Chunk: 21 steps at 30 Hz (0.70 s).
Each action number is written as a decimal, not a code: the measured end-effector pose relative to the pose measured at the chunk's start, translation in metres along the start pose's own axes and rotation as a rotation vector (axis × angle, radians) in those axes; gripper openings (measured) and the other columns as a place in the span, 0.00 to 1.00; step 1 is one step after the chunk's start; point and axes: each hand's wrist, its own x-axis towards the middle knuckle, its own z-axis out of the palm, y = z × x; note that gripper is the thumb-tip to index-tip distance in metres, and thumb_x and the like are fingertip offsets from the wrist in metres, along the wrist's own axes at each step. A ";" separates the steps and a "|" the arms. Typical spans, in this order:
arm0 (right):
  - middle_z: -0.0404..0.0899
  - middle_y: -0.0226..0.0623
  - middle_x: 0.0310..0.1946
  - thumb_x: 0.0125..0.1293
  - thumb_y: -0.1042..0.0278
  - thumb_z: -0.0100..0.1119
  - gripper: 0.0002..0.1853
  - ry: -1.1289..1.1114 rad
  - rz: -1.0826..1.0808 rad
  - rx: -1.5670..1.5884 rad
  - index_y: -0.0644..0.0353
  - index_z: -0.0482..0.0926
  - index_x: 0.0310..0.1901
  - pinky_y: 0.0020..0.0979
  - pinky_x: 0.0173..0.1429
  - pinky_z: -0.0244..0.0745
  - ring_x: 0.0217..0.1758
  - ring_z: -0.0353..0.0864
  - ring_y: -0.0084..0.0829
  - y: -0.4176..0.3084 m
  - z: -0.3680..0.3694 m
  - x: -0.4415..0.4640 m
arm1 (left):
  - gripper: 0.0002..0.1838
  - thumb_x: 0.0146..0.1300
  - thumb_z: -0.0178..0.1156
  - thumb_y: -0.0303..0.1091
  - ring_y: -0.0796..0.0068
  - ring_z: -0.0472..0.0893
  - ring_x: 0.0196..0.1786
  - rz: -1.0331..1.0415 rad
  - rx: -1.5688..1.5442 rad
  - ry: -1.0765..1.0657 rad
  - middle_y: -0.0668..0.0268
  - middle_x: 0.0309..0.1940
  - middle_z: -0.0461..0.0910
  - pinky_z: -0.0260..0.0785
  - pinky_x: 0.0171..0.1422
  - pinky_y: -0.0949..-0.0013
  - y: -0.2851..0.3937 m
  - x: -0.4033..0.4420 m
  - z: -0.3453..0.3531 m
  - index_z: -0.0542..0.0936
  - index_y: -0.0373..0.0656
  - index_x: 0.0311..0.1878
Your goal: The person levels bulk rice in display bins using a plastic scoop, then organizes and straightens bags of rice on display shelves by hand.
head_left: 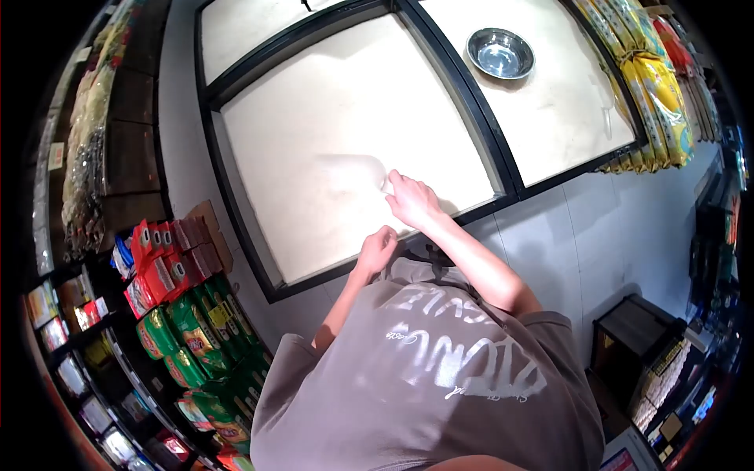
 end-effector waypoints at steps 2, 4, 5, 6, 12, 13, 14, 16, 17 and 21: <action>0.78 0.54 0.37 0.63 0.64 0.56 0.18 0.108 0.023 0.049 0.62 0.62 0.48 0.50 0.43 0.74 0.41 0.79 0.56 0.020 0.001 -0.031 | 0.15 0.60 0.51 0.42 0.50 0.80 0.32 0.002 0.273 -0.066 0.51 0.26 0.80 0.71 0.39 0.54 0.016 0.010 0.022 0.79 0.41 0.36; 0.78 0.54 0.37 0.63 0.64 0.56 0.17 0.221 0.032 0.102 0.62 0.62 0.47 0.51 0.43 0.74 0.40 0.79 0.57 0.041 -0.007 -0.051 | 0.17 0.59 0.51 0.45 0.48 0.80 0.36 -0.071 0.367 -0.010 0.50 0.29 0.80 0.72 0.43 0.52 0.041 0.013 0.037 0.80 0.41 0.35; 0.79 0.53 0.35 0.62 0.64 0.56 0.17 0.240 0.076 0.094 0.62 0.63 0.47 0.52 0.42 0.73 0.40 0.78 0.57 0.053 -0.011 -0.061 | 0.18 0.60 0.49 0.45 0.50 0.81 0.33 -0.073 0.370 0.060 0.51 0.26 0.80 0.73 0.43 0.54 0.044 0.016 0.048 0.81 0.40 0.31; 0.79 0.52 0.34 0.62 0.64 0.56 0.17 0.260 0.126 0.087 0.61 0.64 0.46 0.52 0.42 0.73 0.40 0.78 0.57 0.066 -0.015 -0.073 | 0.20 0.61 0.48 0.45 0.51 0.81 0.31 -0.074 0.374 0.125 0.52 0.23 0.80 0.73 0.43 0.56 0.046 0.019 0.058 0.81 0.39 0.28; 0.81 0.49 0.33 0.58 0.66 0.62 0.17 0.354 0.141 0.329 0.62 0.69 0.45 0.42 0.39 0.74 0.37 0.81 0.50 0.168 -0.030 -0.179 | 0.34 0.67 0.38 0.50 0.65 0.80 0.20 -0.390 -0.017 -0.017 0.58 0.13 0.79 0.75 0.38 0.64 0.089 0.037 0.089 0.81 0.34 0.16; 0.82 0.46 0.32 0.56 0.69 0.63 0.15 0.321 0.183 0.425 0.64 0.71 0.43 0.37 0.38 0.75 0.33 0.83 0.41 0.187 -0.032 -0.201 | 0.36 0.67 0.35 0.52 0.65 0.79 0.18 -0.443 0.036 -0.003 0.57 0.15 0.80 0.75 0.36 0.66 0.095 0.039 0.091 0.82 0.33 0.19; 0.81 0.43 0.27 0.53 0.69 0.64 0.14 0.362 0.206 0.432 0.65 0.74 0.39 0.34 0.37 0.75 0.31 0.83 0.35 0.204 -0.033 -0.224 | 0.37 0.67 0.33 0.53 0.66 0.78 0.16 -0.468 0.029 -0.011 0.57 0.15 0.80 0.76 0.35 0.67 0.097 0.042 0.091 0.82 0.33 0.20; 0.78 0.44 0.20 0.50 0.68 0.63 0.11 0.417 0.341 0.400 0.65 0.75 0.33 0.39 0.32 0.73 0.24 0.79 0.42 0.270 -0.001 -0.269 | 0.38 0.68 0.32 0.53 0.67 0.77 0.15 -0.494 -0.025 -0.021 0.57 0.15 0.80 0.75 0.30 0.68 0.082 0.051 0.094 0.82 0.31 0.21; 0.77 0.43 0.19 0.49 0.69 0.63 0.11 0.435 0.441 0.418 0.66 0.74 0.31 0.38 0.30 0.72 0.21 0.77 0.38 0.300 0.019 -0.293 | 0.39 0.69 0.31 0.52 0.67 0.77 0.14 -0.490 -0.027 -0.027 0.56 0.15 0.79 0.75 0.27 0.69 0.080 0.051 0.093 0.81 0.30 0.20; 0.69 0.36 0.14 0.51 0.70 0.58 0.12 0.417 1.414 1.020 0.61 0.65 0.20 0.37 0.23 0.68 0.18 0.72 0.30 0.406 0.102 -0.406 | 0.37 0.70 0.34 0.49 0.68 0.75 0.12 -0.432 -0.086 -0.026 0.56 0.13 0.78 0.73 0.22 0.67 0.064 0.049 0.092 0.81 0.29 0.21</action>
